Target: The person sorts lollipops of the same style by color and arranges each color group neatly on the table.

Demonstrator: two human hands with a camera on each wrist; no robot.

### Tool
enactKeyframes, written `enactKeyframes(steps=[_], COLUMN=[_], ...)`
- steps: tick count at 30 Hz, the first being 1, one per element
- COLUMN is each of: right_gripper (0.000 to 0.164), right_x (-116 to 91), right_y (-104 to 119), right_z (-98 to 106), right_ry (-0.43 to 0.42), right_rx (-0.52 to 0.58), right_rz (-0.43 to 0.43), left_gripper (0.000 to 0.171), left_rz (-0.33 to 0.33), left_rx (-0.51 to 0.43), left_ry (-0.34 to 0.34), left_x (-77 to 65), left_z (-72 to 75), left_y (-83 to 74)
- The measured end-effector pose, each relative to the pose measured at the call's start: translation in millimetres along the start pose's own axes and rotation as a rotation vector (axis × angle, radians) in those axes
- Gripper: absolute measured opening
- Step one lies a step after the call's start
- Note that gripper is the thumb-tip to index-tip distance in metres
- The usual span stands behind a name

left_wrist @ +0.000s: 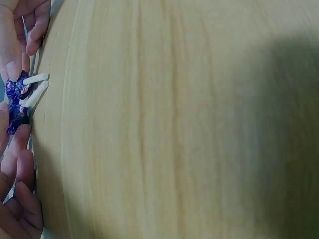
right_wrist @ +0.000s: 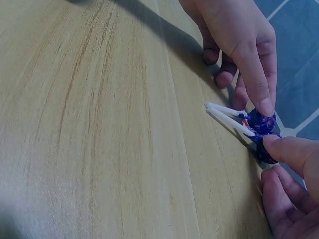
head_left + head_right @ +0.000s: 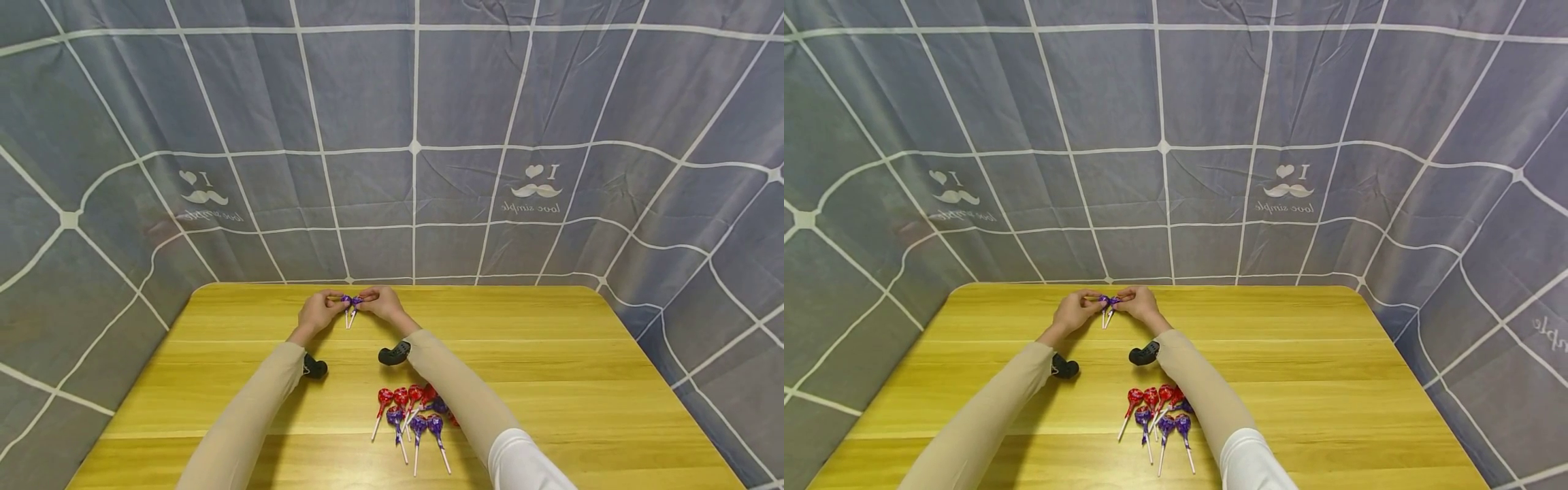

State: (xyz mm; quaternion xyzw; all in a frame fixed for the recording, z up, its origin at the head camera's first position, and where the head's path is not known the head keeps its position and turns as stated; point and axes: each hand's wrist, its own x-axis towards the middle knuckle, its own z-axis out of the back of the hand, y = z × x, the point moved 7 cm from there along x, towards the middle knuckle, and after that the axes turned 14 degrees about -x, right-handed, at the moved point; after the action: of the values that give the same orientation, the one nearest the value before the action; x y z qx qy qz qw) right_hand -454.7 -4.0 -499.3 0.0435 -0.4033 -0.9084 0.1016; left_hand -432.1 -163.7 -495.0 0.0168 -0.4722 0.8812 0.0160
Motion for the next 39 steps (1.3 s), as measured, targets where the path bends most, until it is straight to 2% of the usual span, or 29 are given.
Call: enactKeyframes(steps=[6, 13, 19, 23, 30, 39], right_gripper=[0.031, 0.029, 0.028, 0.029, 0.031, 0.03], right_x=[-2.5, -7.1, -12.0, -16.8, -27.3, -40.8], right_y=[-0.4, 4.1, 9.5, 13.4, 18.5, 23.5], right_z=[3.8, 14.3, 27.1, 34.2, 46.0, 60.5], right_ry=[-0.006, -0.013, -0.052, -0.065, -0.065, -0.092], right_rx=[-0.002, -0.021, -0.09, -0.11, -0.136, -0.123], right_rz=[-0.006, 0.005, 0.047, 0.071, 0.093, 0.103], left_gripper=[0.037, 0.035, 0.034, 0.033, 0.035, 0.035], left_rz=[-0.01, 0.028, -0.024, -0.028, -0.001, -0.046], left_rx=[-0.02, -0.093, -0.167, -0.201, -0.192, -0.153], left_ry=[-0.009, -0.099, -0.113, -0.108, -0.079, -0.077], left_x=[-4.3, -10.1, -19.6, -27.2, -34.0, -48.3], left_z=[4.3, 12.4, 17.8, 21.4, 18.6, 22.7], left_y=[-1.4, -1.0, -10.4, -14.8, -16.7, -33.0])
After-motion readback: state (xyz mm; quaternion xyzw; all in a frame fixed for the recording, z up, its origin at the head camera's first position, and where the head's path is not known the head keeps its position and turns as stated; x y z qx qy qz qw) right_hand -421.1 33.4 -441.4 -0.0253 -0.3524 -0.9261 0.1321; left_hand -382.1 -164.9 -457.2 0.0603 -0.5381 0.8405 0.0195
